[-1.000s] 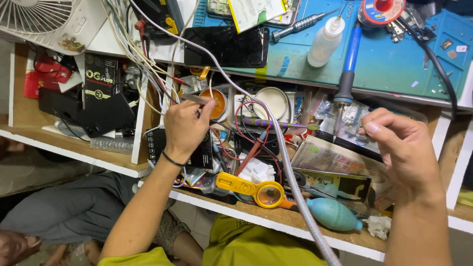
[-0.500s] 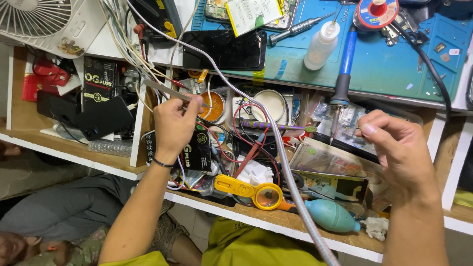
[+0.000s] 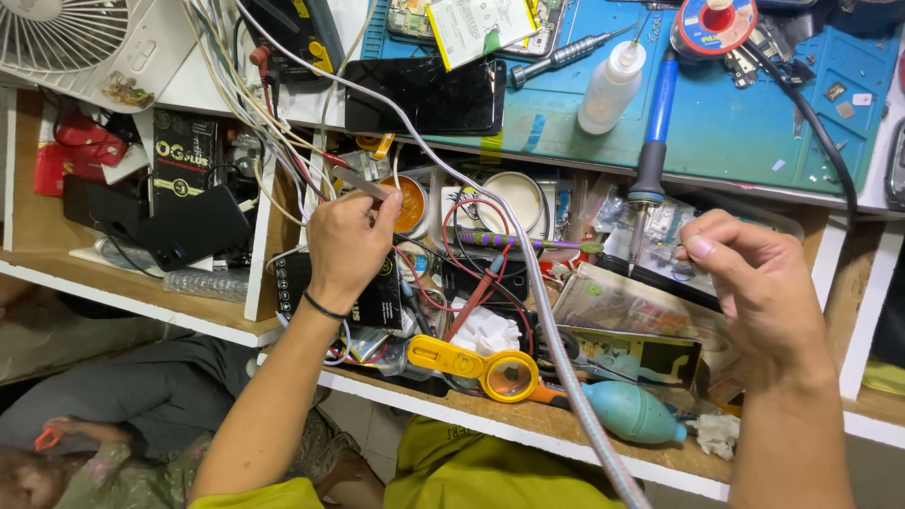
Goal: Stripping, twisting, and inspecting thin wires for an electronics repair on a workbench.
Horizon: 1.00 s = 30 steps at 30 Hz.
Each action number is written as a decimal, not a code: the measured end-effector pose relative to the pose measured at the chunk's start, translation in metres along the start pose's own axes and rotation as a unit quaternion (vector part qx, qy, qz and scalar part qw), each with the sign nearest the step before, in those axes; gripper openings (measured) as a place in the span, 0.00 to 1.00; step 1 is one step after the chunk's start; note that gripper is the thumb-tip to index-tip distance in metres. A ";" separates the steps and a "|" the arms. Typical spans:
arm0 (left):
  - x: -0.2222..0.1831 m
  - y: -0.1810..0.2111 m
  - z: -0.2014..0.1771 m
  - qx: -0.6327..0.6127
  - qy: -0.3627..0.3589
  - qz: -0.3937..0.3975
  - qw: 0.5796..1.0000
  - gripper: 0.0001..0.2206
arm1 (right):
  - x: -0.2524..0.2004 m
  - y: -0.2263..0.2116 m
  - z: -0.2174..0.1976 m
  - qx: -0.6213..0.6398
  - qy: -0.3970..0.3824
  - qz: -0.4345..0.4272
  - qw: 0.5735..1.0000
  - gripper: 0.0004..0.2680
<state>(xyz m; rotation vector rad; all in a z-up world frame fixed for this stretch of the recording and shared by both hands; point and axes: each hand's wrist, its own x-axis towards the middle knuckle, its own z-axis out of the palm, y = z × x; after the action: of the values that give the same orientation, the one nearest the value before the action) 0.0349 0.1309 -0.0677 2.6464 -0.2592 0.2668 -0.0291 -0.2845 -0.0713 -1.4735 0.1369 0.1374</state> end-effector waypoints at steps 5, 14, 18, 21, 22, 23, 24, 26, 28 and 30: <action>-0.002 -0.003 0.001 -0.008 -0.011 -0.019 1.000 0.22 | -0.001 0.000 0.000 -0.004 -0.004 0.002 1.000 0.06; 0.006 0.020 -0.029 -0.176 0.030 -0.115 0.977 0.11 | 0.000 0.001 0.001 -0.012 0.004 0.000 1.000 0.06; 0.005 0.025 -0.034 -0.263 0.042 -0.158 0.951 0.09 | -0.001 -0.002 0.002 -0.014 0.004 -0.004 1.000 0.07; 0.004 0.029 -0.036 -0.315 0.046 -0.159 0.935 0.11 | -0.002 0.000 0.001 -0.007 0.011 -0.003 1.000 0.07; 0.002 0.032 -0.037 -0.316 0.046 -0.158 0.934 0.11 | -0.001 0.000 0.002 -0.008 0.012 -0.004 1.000 0.07; 0.000 0.035 -0.038 -0.333 0.051 -0.148 0.930 0.11 | -0.001 0.000 0.002 0.000 0.017 0.000 1.000 0.06; -0.002 0.038 -0.039 -0.351 0.054 -0.139 0.924 0.11 | -0.001 0.000 0.002 0.008 0.023 0.004 1.000 0.05; -0.011 0.057 -0.041 -0.359 0.062 -0.123 0.923 0.10 | 0.000 -0.001 0.005 0.020 0.017 -0.015 1.000 0.06; -0.019 0.078 -0.035 -0.374 0.064 -0.103 0.919 0.10 | 0.001 -0.002 0.007 0.029 0.021 -0.033 0.999 0.08; -0.031 0.100 -0.021 -0.435 0.067 -0.021 0.898 0.08 | 0.003 -0.003 0.009 0.041 0.011 -0.040 0.998 0.07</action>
<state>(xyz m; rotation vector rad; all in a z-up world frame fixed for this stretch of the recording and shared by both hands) -0.0210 0.0578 -0.0138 1.7337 -0.2078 0.2410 -0.0258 -0.2758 -0.0684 -1.3969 0.1005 0.0510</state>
